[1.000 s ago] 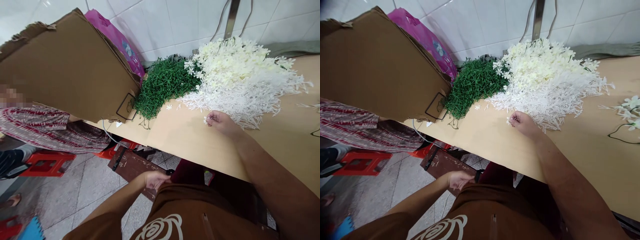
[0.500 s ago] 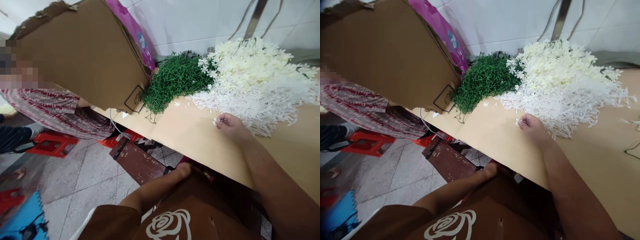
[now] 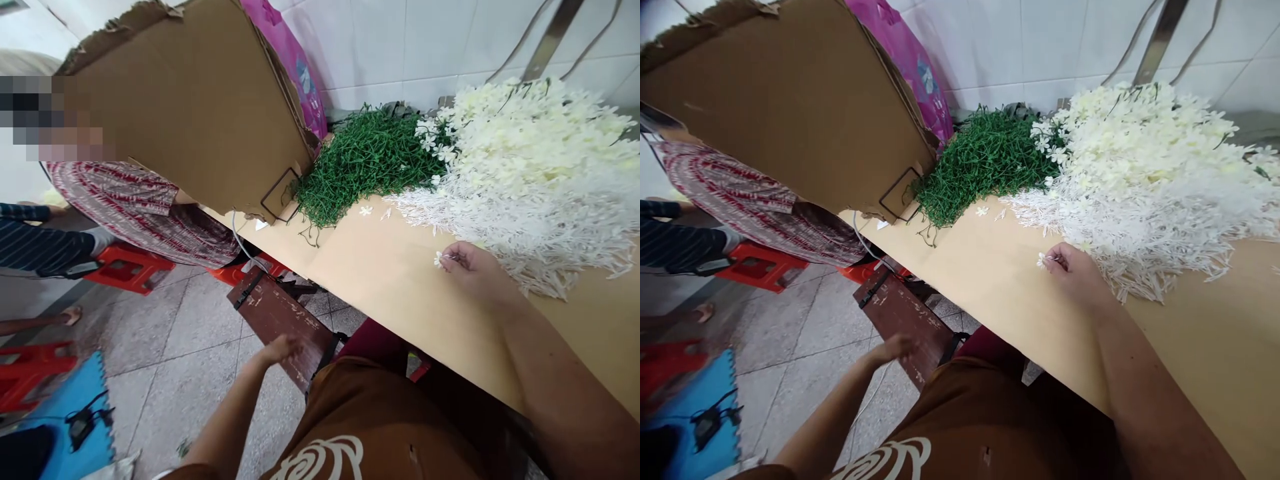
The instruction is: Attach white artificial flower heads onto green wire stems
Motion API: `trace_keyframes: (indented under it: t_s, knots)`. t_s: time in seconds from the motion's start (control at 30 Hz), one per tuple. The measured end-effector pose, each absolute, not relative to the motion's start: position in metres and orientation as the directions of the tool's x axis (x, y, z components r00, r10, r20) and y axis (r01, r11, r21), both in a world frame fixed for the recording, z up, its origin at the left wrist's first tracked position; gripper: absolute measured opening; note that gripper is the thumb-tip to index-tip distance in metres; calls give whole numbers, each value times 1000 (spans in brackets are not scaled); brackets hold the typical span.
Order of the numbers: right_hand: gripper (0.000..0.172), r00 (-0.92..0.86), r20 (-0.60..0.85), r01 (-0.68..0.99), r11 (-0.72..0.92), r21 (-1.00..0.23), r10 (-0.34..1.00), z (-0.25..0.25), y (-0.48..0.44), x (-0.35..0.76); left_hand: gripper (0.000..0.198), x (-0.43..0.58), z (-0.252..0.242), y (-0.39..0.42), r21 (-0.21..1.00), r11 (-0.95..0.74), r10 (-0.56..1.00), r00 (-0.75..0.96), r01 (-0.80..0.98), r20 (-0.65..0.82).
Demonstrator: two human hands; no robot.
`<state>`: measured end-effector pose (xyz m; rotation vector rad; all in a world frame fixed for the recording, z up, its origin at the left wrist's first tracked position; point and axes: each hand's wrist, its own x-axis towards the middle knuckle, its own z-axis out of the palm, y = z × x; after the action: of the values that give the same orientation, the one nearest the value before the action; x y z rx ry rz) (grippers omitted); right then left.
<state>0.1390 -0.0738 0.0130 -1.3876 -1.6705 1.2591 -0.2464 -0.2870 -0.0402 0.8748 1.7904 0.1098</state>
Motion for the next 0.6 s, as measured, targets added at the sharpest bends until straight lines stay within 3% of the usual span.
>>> trace_keyframes:
  t_s: [0.07, 0.17, 0.27, 0.33, 0.37, 0.47, 0.6]
  knots:
    - [25, -223, -78, 347, 4, -938, 972, 12, -74, 138, 56, -248, -13, -255, 531, 686, 661, -121, 498, -741]
    - [25, -209, -27, 321, 43, -946, 978, 11, -74, 138, 49, -246, 41, -200, 751, 441, 803, 158, 492, -575]
    - [25, -213, -26, 332, 47, -942, 977, 12, -75, 138, 33, -235, 77, -143, 842, 135, 982, 45, 523, -185]
    - [25, -212, -42, 339, 34, -940, 976, 14, -76, 137, 18, -225, 79, -104, 785, 56, 986, -159, 617, 55]
    - [26, -216, -53, 341, 24, -940, 975, 15, -76, 137, 11, -220, 75, -85, 742, 86, 965, -241, 665, 105]
    - [26, -240, -84, 354, 6, -935, 967, 17, -76, 137, 10, -206, 52, -39, 562, 175, 953, -281, 809, 108]
    - [24, -279, -49, 370, 60, -927, 959, 19, -73, 136, 26, -197, 30, -7, 310, 196, 956, -252, 930, 152]
